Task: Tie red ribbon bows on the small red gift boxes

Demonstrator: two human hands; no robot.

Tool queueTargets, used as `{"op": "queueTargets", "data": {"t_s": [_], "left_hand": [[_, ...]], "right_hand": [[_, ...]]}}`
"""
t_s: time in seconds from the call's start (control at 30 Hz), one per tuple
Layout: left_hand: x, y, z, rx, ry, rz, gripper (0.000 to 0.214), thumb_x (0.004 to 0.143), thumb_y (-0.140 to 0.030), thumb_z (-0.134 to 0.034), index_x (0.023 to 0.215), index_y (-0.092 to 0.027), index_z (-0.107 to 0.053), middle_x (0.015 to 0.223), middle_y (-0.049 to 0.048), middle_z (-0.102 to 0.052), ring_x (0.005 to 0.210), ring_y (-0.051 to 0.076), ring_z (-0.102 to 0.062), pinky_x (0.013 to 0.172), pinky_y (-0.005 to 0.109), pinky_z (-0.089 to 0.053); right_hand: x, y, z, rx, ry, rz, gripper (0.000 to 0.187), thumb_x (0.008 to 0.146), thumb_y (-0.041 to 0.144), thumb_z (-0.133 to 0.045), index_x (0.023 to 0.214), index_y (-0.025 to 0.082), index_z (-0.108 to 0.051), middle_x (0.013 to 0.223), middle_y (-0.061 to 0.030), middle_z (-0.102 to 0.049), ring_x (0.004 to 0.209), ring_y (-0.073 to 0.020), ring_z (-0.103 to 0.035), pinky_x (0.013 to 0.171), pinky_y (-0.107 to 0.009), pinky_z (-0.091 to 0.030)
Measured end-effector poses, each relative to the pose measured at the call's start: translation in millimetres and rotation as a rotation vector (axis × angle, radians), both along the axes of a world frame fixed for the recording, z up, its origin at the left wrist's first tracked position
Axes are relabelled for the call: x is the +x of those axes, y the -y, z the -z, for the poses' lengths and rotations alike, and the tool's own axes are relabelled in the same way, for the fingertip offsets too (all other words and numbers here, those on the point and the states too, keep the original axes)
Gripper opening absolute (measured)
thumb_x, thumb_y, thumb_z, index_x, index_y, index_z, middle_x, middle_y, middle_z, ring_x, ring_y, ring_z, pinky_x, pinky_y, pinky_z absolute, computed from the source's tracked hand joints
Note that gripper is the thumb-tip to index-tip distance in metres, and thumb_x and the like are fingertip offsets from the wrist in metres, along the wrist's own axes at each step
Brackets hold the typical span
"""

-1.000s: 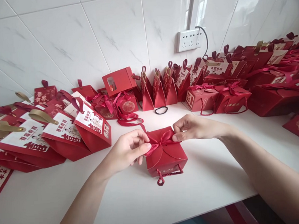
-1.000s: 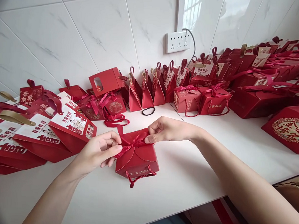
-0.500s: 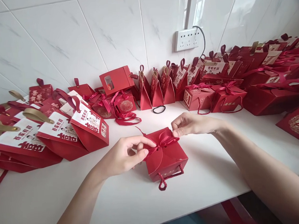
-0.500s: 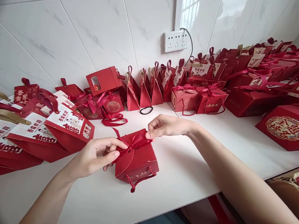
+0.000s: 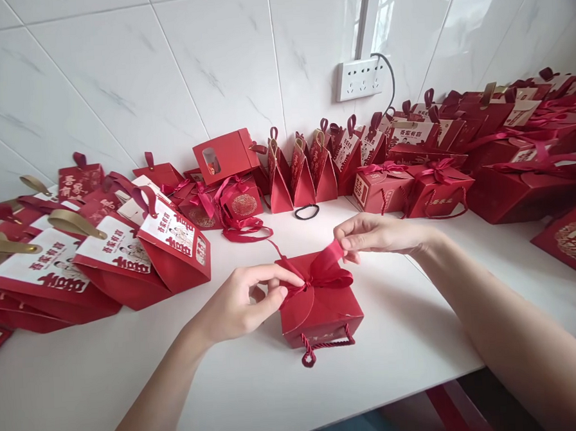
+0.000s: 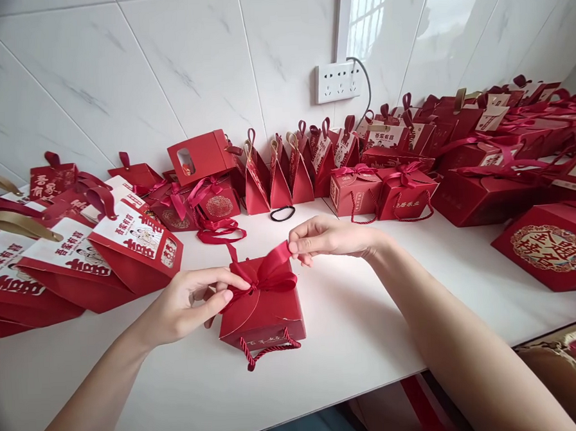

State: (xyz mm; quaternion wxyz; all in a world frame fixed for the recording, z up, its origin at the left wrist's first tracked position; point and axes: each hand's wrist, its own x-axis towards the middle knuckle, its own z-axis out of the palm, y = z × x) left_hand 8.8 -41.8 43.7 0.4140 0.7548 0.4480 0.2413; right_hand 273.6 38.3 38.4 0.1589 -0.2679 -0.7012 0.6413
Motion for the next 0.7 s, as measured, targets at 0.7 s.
{"op": "queueTargets", "data": {"t_s": [0.7], "left_hand": [[14, 2, 17.3, 0.878, 0.014, -0.034, 0.029, 0.077, -0.011, -0.045, 0.096, -0.019, -0.066, 0.091, 0.0084, -0.062, 0.09, 0.022, -0.055, 0.078, 0.04, -0.05]], "right_hand": [[-23, 12, 9.1, 0.146, -0.301, 0.38, 0.023, 0.082, 0.038, -0.066, 0.087, 0.016, -0.067, 0.075, -0.0009, -0.06, 0.068, -0.011, -0.052, 0.067, -0.027, -0.042]]}}
